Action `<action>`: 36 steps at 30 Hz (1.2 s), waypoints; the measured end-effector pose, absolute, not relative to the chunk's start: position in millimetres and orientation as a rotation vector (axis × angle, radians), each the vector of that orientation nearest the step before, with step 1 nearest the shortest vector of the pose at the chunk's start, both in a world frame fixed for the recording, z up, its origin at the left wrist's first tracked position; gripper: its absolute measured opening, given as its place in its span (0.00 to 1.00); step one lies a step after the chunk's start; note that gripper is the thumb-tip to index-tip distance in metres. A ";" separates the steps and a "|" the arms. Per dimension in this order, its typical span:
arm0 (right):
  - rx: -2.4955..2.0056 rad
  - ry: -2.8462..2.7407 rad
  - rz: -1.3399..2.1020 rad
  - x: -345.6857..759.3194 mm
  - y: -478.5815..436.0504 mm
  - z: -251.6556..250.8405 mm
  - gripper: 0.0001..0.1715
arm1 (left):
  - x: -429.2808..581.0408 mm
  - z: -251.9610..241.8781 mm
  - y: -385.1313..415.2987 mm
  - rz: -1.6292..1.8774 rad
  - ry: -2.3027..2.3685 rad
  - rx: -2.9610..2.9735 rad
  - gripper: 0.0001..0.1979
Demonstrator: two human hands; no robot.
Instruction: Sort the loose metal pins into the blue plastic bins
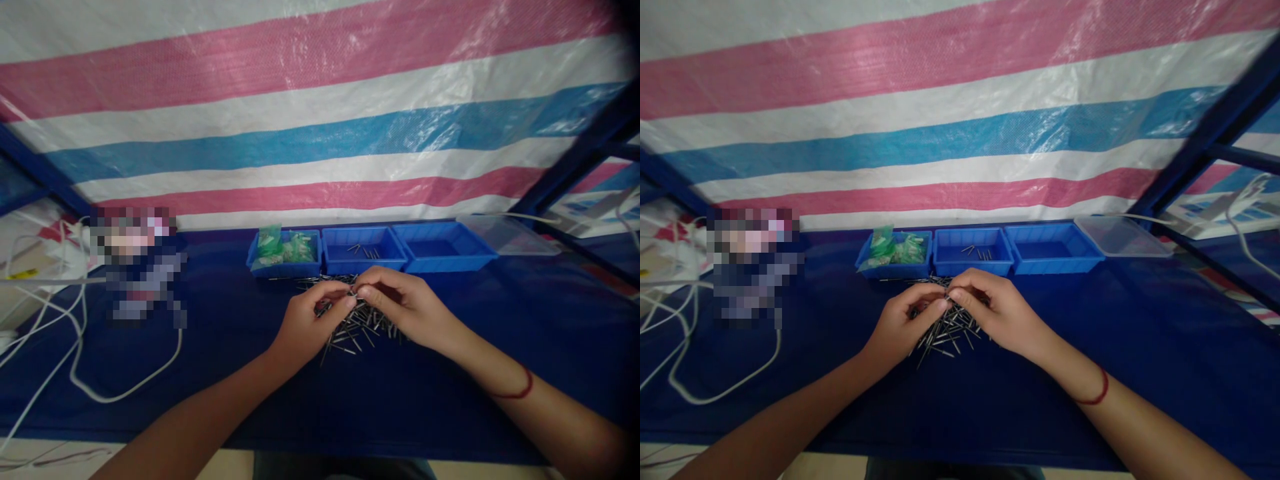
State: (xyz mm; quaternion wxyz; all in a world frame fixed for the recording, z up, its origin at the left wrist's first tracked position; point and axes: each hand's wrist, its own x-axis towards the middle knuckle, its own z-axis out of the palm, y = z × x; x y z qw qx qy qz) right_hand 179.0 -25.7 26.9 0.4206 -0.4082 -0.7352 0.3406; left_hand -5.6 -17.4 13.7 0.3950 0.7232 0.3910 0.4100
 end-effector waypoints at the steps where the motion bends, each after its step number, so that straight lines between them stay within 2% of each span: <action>1: -1.002 -1.873 0.797 179.2 -26.8 27.7 0.11 | -5.7 15.0 -18.0 1.019 0.999 1.829 0.08; 5: -1.014 -1.854 0.690 178.2 -28.8 24.5 0.08 | -5.5 18.0 -18.5 0.975 1.015 1.817 0.07; 10: -1.109 -1.681 0.744 174.1 -27.6 16.2 0.10 | -4.6 14.4 -16.2 1.007 0.991 1.796 0.07; 22: -1.055 -1.821 0.624 173.2 -28.9 20.2 0.07 | -6.7 13.4 -14.1 0.998 1.091 1.944 0.06; 30: -1.046 -1.917 0.701 173.6 -20.7 12.7 0.08 | -11.6 12.6 -13.5 1.116 1.155 2.000 0.04; 33: -0.986 -2.003 0.578 173.9 -17.9 15.1 0.08 | -11.5 11.0 -13.6 1.111 1.148 1.984 0.07; 36: -1.024 -1.977 0.384 179.3 -9.9 15.8 0.08 | -10.6 8.4 -13.3 1.104 1.131 1.991 0.18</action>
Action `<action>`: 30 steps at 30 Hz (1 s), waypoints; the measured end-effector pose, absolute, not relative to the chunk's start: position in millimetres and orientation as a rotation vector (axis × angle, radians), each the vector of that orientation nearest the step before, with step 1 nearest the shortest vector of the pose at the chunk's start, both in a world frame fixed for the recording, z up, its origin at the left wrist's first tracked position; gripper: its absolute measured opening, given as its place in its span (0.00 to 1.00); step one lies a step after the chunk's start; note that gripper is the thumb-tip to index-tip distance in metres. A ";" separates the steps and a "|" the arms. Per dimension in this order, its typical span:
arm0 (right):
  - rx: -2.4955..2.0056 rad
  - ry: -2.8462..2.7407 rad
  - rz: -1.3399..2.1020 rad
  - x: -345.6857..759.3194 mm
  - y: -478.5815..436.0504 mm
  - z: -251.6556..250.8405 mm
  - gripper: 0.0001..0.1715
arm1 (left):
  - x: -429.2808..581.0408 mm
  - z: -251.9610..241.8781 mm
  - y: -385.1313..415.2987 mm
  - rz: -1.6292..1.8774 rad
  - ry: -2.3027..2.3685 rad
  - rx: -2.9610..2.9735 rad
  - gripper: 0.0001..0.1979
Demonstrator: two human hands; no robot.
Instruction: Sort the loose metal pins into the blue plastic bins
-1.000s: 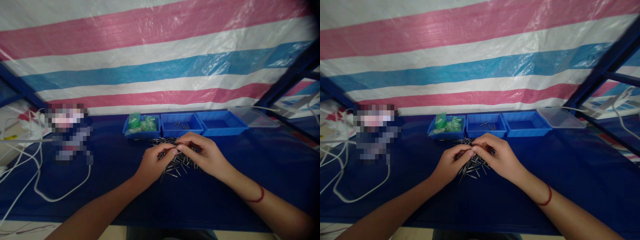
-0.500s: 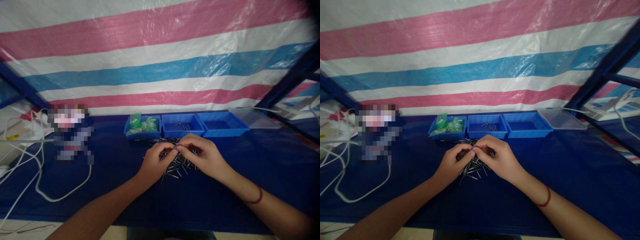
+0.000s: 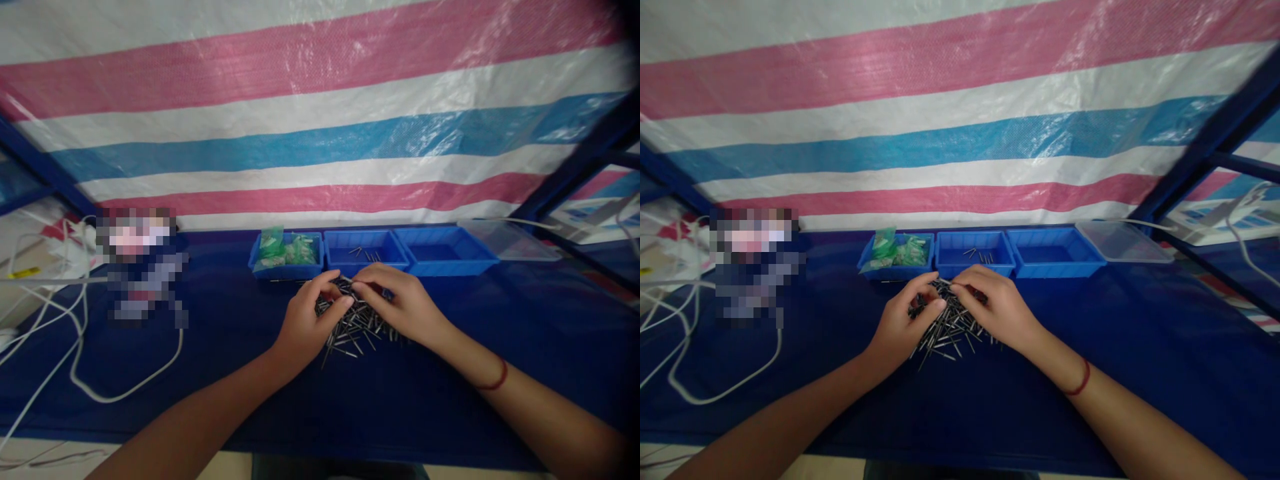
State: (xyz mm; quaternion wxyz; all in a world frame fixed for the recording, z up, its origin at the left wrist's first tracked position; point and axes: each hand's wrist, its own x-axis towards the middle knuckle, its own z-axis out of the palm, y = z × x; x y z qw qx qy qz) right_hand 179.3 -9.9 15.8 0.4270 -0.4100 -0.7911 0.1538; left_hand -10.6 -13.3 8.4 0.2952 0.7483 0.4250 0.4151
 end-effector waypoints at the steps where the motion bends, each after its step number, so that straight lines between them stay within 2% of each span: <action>1: -1.073 -1.934 0.294 182.8 -5.5 15.2 0.09 | -10.3 7.6 -13.3 1.101 1.121 2.009 0.20; 6: -1.357 -1.856 -0.225 207.5 17.8 9.5 0.13 | -9.2 6.0 -12.5 1.053 1.036 2.200 0.17; 9: -1.440 -1.910 -0.302 216.4 19.2 9.8 0.13 | -10.2 7.6 -11.8 0.975 0.963 2.393 0.11; 15: -1.304 -2.087 -0.006 206.3 -2.4 19.0 0.11 | -13.3 8.2 -12.1 0.669 0.946 2.782 0.08; 20: -1.210 -2.221 0.120 193.6 -15.1 22.9 0.11 | -12.9 5.4 -11.8 0.563 0.981 2.896 0.08; 25: -1.179 -2.243 0.219 186.5 -20.6 20.4 0.09 | -11.7 6.4 -11.7 0.581 1.057 2.848 0.09; 30: -1.197 -1.986 0.484 176.4 -28.7 21.2 0.07 | -10.7 9.9 -10.7 0.852 1.142 2.350 0.08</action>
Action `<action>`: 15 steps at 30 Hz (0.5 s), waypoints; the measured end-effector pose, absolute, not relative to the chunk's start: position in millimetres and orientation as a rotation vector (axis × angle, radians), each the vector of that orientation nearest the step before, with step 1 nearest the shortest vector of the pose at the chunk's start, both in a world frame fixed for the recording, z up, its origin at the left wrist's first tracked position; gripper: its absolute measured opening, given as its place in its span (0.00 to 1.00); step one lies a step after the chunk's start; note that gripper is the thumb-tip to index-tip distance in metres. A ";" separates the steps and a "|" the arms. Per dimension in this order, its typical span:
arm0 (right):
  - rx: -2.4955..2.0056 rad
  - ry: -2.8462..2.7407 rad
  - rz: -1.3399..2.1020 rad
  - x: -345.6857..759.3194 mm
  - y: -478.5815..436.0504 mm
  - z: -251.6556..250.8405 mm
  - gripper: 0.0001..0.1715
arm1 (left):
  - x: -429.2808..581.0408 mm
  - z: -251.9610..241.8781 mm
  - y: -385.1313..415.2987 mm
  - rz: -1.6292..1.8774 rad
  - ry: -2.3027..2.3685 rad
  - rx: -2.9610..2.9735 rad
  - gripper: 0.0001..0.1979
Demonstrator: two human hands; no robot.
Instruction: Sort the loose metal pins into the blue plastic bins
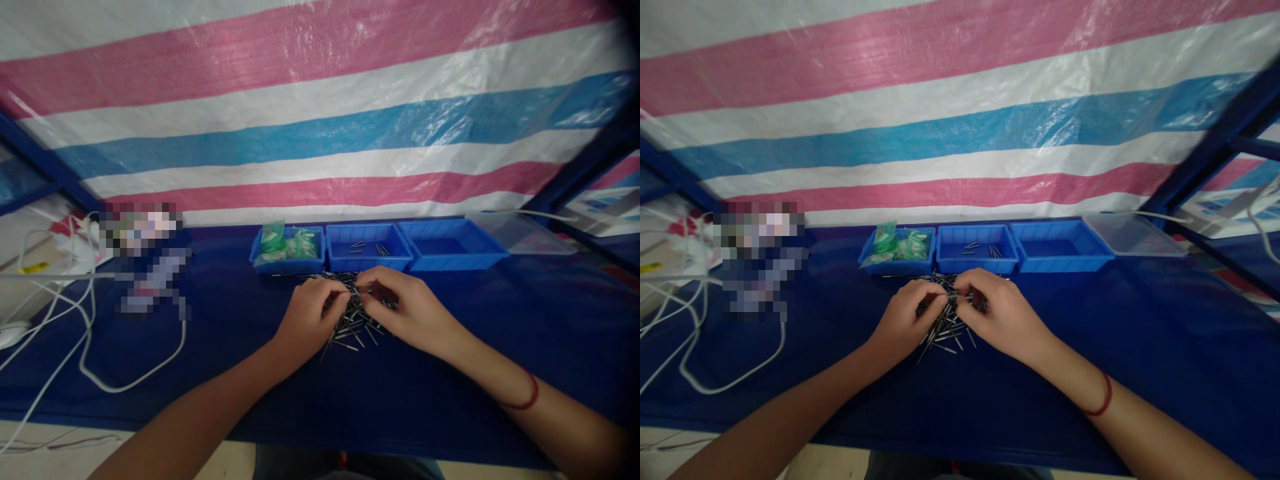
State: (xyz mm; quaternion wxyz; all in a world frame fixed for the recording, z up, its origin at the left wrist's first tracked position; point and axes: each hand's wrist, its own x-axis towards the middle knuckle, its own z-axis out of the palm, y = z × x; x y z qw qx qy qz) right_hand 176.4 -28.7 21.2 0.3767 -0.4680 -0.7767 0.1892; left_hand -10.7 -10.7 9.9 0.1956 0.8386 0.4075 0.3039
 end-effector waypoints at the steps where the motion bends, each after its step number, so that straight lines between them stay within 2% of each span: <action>1: -1.191 -1.946 0.543 174.6 -30.1 21.6 0.06 | -10.2 10.7 -11.3 0.909 1.137 2.231 0.08; 8: -1.094 -1.744 0.734 169.3 -33.1 17.2 0.09 | -6.5 12.5 -19.4 0.992 1.109 1.966 0.08; 15: -1.131 -1.735 0.671 168.1 -34.5 15.8 0.08 | -8.7 9.5 -15.7 0.953 1.024 2.059 0.09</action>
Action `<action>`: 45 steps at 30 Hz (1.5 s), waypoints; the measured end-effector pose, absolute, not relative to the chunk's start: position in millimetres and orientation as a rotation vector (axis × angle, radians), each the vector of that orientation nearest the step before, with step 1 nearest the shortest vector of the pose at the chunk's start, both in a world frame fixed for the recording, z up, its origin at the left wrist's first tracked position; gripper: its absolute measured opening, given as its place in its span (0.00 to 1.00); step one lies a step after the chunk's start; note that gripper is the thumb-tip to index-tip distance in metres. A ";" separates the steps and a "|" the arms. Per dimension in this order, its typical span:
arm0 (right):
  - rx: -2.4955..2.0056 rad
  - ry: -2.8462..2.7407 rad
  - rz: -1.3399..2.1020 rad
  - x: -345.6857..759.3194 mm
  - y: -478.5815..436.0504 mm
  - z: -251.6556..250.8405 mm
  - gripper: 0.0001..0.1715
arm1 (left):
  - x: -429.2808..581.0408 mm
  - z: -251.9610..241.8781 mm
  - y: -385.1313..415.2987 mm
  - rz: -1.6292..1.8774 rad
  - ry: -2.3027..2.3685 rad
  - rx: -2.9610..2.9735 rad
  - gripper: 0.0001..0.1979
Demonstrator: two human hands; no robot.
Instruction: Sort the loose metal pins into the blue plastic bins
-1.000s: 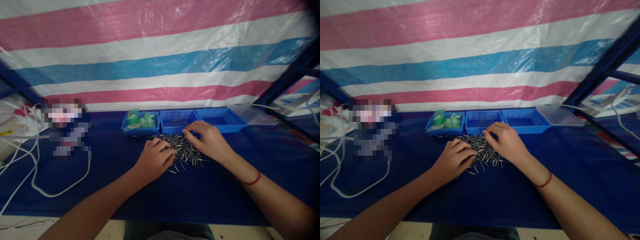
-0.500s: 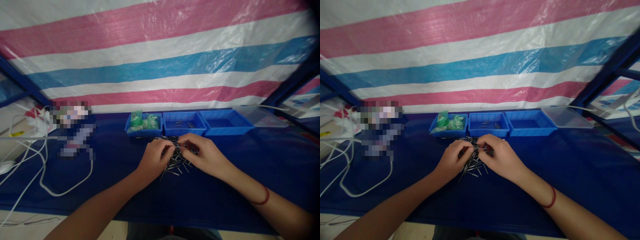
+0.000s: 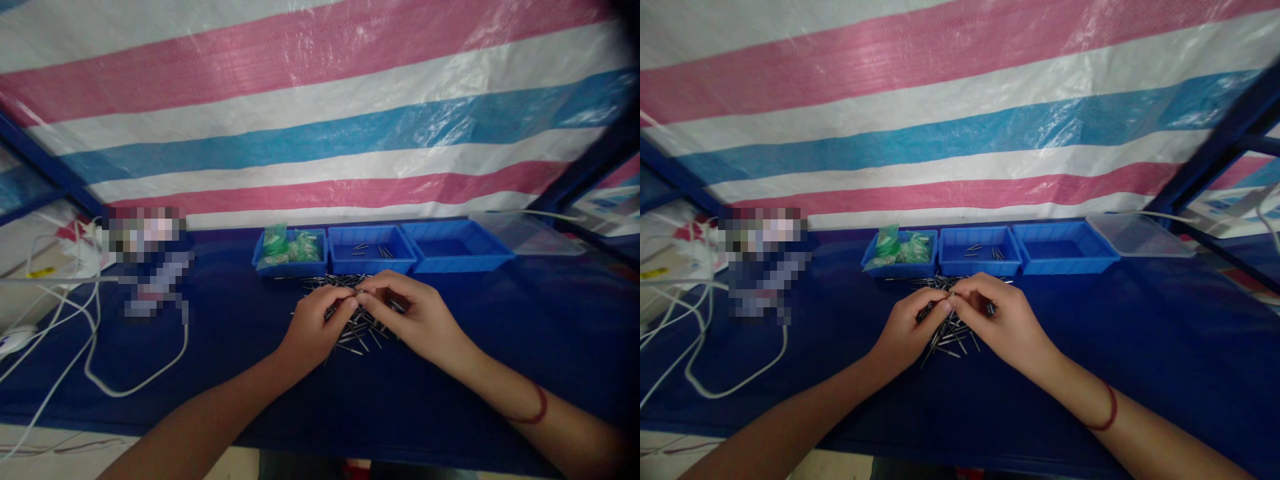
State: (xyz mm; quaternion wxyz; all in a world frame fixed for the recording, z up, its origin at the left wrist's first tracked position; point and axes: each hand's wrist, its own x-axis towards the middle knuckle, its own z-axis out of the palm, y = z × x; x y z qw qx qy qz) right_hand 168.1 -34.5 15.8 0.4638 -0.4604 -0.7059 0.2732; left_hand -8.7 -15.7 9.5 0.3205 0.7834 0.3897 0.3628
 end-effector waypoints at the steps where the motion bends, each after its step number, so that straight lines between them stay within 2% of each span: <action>1: -1.144 -1.728 0.669 167.8 -34.6 15.4 0.08 | -8.7 8.9 -15.1 0.956 1.018 2.063 0.09; 12: -1.087 -1.879 0.493 168.8 -33.6 17.3 0.04 | -9.2 13.5 -13.1 0.955 1.034 2.068 0.05; 22: -0.967 -2.058 0.281 169.1 -27.6 18.6 0.09 | -15.6 17.4 -12.0 1.029 1.067 2.013 0.07; 27: -1.119 -1.927 -0.057 176.5 -3.5 12.7 0.07 | -16.0 11.7 -10.2 0.973 1.046 2.095 0.19; 31: -1.446 -1.834 -0.429 187.9 19.4 6.8 0.13 | -14.5 5.6 -12.0 0.756 0.931 2.460 0.13; 34: -1.543 -1.821 -0.563 190.3 22.4 3.6 0.20 | -12.3 4.3 -15.7 0.598 0.878 2.689 0.11; 38: -1.499 -1.855 -0.487 187.7 12.0 3.6 0.20 | -10.5 3.0 -17.0 0.511 0.874 2.803 0.11; 45: -1.409 -1.929 -0.145 188.8 -4.8 4.0 0.16 | -8.6 2.9 -12.7 0.490 0.902 2.815 0.07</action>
